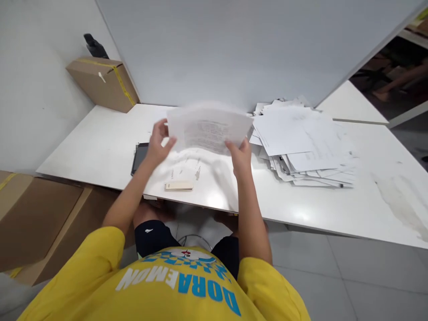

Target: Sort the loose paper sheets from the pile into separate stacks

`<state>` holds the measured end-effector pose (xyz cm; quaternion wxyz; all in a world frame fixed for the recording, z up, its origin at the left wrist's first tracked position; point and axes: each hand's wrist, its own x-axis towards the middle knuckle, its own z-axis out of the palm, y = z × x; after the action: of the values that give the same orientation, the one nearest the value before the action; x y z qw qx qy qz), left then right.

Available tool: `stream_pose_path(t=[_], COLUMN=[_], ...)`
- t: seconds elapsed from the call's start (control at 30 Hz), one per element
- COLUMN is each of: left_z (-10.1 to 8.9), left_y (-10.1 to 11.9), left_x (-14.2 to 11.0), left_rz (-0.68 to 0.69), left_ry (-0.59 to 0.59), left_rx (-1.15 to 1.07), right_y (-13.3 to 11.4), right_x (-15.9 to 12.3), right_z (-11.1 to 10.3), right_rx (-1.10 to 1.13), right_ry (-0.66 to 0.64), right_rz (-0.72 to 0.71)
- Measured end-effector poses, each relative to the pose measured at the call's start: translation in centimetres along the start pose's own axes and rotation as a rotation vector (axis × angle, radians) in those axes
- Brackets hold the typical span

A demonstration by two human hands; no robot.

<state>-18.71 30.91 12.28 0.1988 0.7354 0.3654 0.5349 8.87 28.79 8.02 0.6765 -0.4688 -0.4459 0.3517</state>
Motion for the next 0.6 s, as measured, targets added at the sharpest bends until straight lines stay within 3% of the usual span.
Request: stream_pose_path(t=[0.13, 0.2, 0.27, 0.33, 0.4, 0.5, 0.6], left_z=[6.0, 9.1, 11.7, 13.7, 15.1, 16.1, 16.4], left_y=[6.2, 7.9, 8.7, 8.8, 8.6, 8.1, 7.8], left_x=[-8.4, -11.8, -13.8, -14.5, -14.2, -13.3, -12.7], left_rz=[-0.035, -0.031, 0.066, 0.195, 0.208, 0.016, -0.193], left_ry=[-0.082, -0.054, -0.055, -0.082, -0.086, -0.1, -0.196], left_rx=[-0.013, -0.072, -0.131, -0.196, -0.254, -0.307, -0.315], right_y=[-0.9, -0.4, 0.0, 0.1, -0.1, -0.2, 0.2], right_x=[-8.9, -12.4, -14.8, -16.0, -16.2, -15.8, -15.5], right_z=[-6.9, -10.2, -13.1, -15.4, -16.8, -17.4, -16.9], right_rx=[-0.039, -0.053, -0.077, -0.116, -0.152, -0.147, -0.138], right_ry=[0.184, 0.285, 0.352, 0.401, 0.425, 0.402, 0.368], right_rz=[0.159, 0.189, 0.186, 0.184, 0.195, 0.188, 0.156])
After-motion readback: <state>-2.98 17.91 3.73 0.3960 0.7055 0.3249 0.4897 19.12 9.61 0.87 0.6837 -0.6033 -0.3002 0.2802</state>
